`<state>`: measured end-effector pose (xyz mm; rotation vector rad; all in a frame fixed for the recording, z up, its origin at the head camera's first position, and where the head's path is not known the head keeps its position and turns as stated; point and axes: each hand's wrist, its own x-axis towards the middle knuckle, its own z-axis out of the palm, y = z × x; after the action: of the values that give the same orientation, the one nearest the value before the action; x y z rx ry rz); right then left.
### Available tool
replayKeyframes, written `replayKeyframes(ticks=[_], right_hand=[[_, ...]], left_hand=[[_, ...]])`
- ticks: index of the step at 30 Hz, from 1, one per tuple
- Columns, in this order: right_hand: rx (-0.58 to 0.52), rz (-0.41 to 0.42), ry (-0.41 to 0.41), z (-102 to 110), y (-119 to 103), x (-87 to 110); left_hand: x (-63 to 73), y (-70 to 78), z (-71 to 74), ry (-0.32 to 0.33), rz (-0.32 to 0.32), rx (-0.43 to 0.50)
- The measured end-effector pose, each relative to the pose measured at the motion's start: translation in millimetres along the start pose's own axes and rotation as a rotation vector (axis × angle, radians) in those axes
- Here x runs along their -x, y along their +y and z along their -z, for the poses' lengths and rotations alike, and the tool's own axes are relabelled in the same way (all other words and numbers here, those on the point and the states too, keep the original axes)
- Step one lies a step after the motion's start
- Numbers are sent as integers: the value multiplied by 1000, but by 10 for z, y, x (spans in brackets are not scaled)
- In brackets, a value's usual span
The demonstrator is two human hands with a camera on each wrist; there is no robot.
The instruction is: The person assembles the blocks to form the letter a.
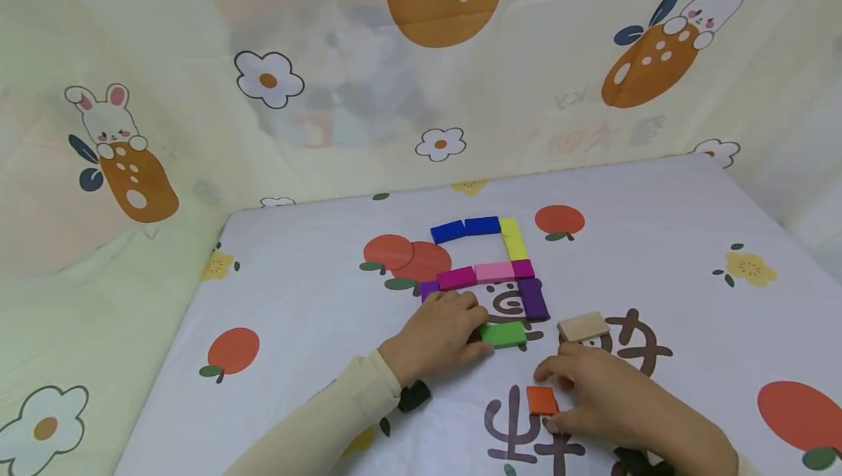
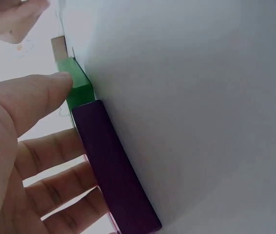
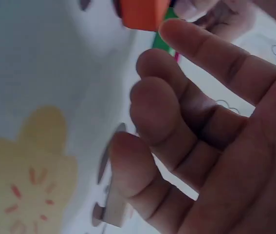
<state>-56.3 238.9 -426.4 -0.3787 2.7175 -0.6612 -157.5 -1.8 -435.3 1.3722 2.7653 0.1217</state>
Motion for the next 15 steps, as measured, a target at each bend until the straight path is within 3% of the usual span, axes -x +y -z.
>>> replayKeyframes(ticks=[15], right_hand=[[94,-40,209,60,115,-215]], left_hand=[[4,3,-2,-1,0,1]])
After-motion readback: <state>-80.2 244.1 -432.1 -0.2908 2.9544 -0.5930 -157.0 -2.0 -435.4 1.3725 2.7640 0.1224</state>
